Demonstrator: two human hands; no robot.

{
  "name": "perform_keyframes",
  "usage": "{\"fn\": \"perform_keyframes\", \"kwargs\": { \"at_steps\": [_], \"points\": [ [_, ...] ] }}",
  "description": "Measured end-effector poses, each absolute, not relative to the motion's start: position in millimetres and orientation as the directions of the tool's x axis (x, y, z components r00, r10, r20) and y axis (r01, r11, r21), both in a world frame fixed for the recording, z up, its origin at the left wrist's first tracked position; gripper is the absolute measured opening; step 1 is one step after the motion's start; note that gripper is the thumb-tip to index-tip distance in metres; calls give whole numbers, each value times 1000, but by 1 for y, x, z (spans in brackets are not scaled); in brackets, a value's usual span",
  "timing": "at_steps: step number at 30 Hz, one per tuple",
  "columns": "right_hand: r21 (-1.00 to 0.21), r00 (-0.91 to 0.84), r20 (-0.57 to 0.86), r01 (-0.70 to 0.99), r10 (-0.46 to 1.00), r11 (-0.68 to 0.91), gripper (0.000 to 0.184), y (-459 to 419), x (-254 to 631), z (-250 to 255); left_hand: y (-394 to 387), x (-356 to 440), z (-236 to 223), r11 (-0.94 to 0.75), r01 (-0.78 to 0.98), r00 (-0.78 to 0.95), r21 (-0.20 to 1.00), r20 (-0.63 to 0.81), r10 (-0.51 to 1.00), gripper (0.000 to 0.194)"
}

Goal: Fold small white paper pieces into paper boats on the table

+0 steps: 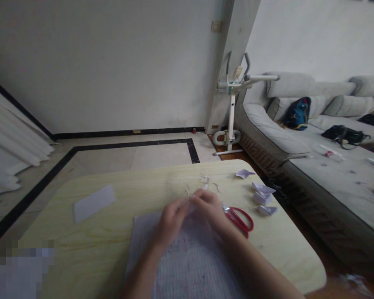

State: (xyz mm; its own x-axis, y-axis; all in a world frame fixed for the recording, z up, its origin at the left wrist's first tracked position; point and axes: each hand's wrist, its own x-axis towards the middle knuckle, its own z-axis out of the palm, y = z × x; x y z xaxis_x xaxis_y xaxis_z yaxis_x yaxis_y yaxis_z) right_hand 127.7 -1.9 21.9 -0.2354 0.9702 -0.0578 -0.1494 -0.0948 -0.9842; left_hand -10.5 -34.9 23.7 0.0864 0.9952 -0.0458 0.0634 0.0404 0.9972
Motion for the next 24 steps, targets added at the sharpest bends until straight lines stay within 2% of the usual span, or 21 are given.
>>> {"fn": "perform_keyframes", "kwargs": {
  "at_steps": [9,17,24],
  "points": [
    [-990,-224,-45,-124,974,-74,24,-3,129,24,-37,-10,24,26,44,92,999,-30,995,33],
    [-990,-207,-4,-137,978,-33,22,-2,128,22,-36,-11,23,24,110,87,994,-34,996,32],
    [-1000,-241,30,-8,970,29,22,2,132,15,-35,-11,23,31,77,91,997,-38,995,34]
  ]
}}
